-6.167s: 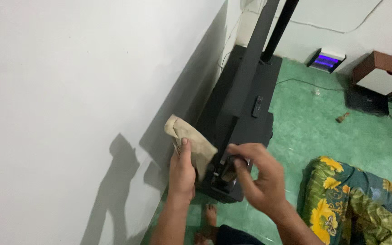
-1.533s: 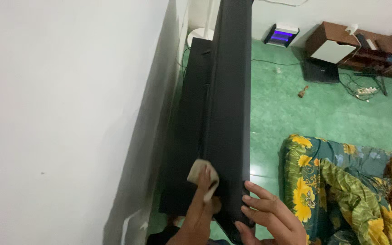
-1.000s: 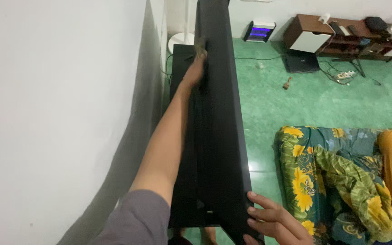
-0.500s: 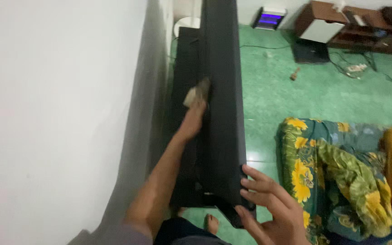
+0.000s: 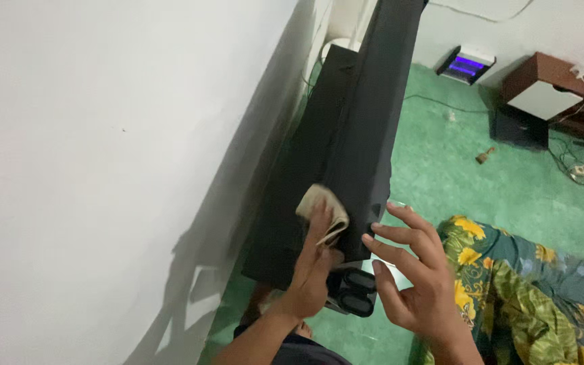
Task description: The person wipes a television screen, a remote control, and a speaker using a cloth, then handles a power cable.
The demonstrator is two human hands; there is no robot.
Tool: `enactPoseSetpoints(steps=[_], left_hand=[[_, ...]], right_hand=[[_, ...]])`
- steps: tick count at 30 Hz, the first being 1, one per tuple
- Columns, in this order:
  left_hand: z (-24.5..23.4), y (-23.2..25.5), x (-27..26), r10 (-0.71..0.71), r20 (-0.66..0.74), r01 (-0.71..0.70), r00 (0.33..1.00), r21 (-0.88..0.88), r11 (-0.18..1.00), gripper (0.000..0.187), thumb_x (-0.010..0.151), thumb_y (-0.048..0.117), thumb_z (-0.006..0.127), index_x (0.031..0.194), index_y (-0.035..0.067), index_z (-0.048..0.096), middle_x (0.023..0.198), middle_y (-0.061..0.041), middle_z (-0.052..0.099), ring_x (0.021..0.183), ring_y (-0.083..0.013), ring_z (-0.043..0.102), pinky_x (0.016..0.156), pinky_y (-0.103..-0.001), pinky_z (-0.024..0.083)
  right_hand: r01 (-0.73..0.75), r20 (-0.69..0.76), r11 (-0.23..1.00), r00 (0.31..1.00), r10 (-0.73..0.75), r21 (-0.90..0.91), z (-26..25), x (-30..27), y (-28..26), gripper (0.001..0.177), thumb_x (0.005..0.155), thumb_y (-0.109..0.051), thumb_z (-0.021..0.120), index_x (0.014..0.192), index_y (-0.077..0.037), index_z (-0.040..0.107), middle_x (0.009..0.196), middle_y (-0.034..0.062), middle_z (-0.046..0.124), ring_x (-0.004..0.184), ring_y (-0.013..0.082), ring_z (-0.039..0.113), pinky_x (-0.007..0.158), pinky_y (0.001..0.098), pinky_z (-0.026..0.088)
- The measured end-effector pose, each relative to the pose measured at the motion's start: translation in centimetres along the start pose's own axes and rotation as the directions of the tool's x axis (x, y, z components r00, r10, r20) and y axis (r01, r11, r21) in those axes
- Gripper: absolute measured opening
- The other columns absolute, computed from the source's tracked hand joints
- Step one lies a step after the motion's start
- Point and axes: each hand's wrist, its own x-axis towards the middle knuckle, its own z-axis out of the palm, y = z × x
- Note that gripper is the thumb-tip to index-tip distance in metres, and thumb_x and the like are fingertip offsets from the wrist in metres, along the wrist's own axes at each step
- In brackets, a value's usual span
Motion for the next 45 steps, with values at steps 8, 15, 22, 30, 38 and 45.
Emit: enactPoseSetpoints(steps=[8,15,22,30,38,45], left_hand=[[-3.2,2.4,12.9,0.135,0.290,-0.201,0.947,0.209,0.957,0.055,0.111,0.019,0.038,0.164,0.004,0.030,0.175,-0.014,0.018,0.164,-0.0288,0.011,0.132,-0.044,0.012],[-3.6,3.7,9.7,0.107,0.339,-0.194,0.935,0.235,0.952,0.054,0.111,0.016,0.039,0.164,0.006,0.031,0.176,-0.011,0.020,0.166,-0.0288,0.008,0.134,-0.044,0.009],[-2.7,5.3,0.2,0.184,0.227,-0.239,0.956,0.249,0.938,0.057,0.109,0.024,0.035,0.163,0.007,0.036,0.176,-0.013,0.026,0.167,-0.0332,0.017,0.135,-0.050,0.012],[-1.8,4.6,2.2,0.299,0.224,-0.358,0.928,0.309,0.881,0.054,0.114,0.028,0.033,0.164,0.009,0.036,0.176,-0.013,0.027,0.168,-0.0329,0.019,0.137,-0.051,0.013],[-2.9,4.3,15.3,0.107,0.386,-0.296,0.916,0.471,0.831,0.051,0.109,0.020,0.042,0.159,0.017,0.041,0.173,-0.010,0.032,0.161,-0.0254,0.023,0.131,-0.045,0.019],[-3.2,5.7,10.7,0.073,0.373,-0.158,0.925,0.201,0.967,0.058,0.106,0.013,0.046,0.162,0.011,0.033,0.173,-0.009,0.027,0.163,-0.0258,0.017,0.132,-0.042,0.017]], right_hand=[[0.038,-0.006,0.995,0.999,-0.038,-0.090,0.0,0.5,-0.2,0.029,0.079,-0.003,0.069,0.105,-0.012,0.076,0.113,0.0053,0.073,0.136,0.0355,0.056,0.122,0.0590,0.034],[-0.010,-0.027,0.993,1.000,0.007,-0.114,-0.1,0.3,-1.0,0.025,0.082,-0.003,0.067,0.104,-0.011,0.076,0.115,0.0055,0.073,0.140,0.0341,0.054,0.122,0.0596,0.031],[-0.022,-0.033,0.995,0.999,0.019,-0.098,-0.2,-0.1,-0.9,0.022,0.087,0.002,0.062,0.104,-0.008,0.072,0.120,0.0070,0.074,0.140,0.0340,0.055,0.122,0.0593,0.032],[0.003,-0.081,0.993,0.997,-0.012,-0.115,-0.3,0.0,-0.9,0.026,0.079,0.006,0.063,0.098,-0.007,0.075,0.125,0.0137,0.065,0.135,0.0403,0.055,0.118,0.0601,0.037],[-0.057,-0.108,0.988,0.993,0.042,-0.142,-0.3,-0.4,-1.9,0.033,0.079,0.007,0.061,0.099,-0.010,0.078,0.128,0.0179,0.060,0.136,0.0433,0.051,0.111,0.0578,0.043],[-0.097,-0.117,0.977,0.990,0.076,-0.192,-0.3,-0.8,-2.0,0.044,0.072,0.011,0.056,0.101,-0.011,0.080,0.128,0.0181,0.061,0.136,0.0437,0.050,0.110,0.0551,0.043]])
